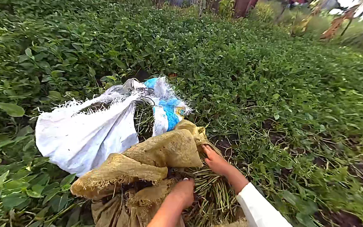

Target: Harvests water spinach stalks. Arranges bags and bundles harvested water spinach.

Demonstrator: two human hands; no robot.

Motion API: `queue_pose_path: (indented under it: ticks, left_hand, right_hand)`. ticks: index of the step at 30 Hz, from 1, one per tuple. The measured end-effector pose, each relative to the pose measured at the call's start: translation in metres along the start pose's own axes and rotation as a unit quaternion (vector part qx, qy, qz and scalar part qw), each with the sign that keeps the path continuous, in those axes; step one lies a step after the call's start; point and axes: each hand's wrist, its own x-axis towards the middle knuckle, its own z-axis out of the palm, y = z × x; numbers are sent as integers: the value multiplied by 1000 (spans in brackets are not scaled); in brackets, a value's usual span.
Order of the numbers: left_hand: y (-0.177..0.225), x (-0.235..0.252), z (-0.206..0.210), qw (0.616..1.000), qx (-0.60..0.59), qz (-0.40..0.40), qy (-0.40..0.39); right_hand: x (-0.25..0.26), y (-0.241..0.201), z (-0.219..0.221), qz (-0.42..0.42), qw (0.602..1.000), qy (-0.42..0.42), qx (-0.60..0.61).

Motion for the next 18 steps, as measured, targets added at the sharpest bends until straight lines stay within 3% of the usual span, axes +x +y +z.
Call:
queue_pose_path:
  ticks: [4,7,10,13,15,18]
  left_hand:
    - [6,24,-59,991,3,-11,134]
    - [24,43,-65,997,22,-4,72]
    - [54,69,-37,999,-22,32,-5]
    - [62,105,-8,998,19,62,-4]
    - [59,123,-7,996,61,67,26]
    - [53,148,-19,992,85,71,59]
  right_hand:
    - [4,10,-4,-66,987,122,84]
    - [-33,40,55,-15,942,271,195]
    - [-78,63,127,81,896,389,199]
    - [-103,75,159,193,902,356,148]
    - [-103,82,150,285,902,279,164]
    - [-97,97,132,370,866,220,252]
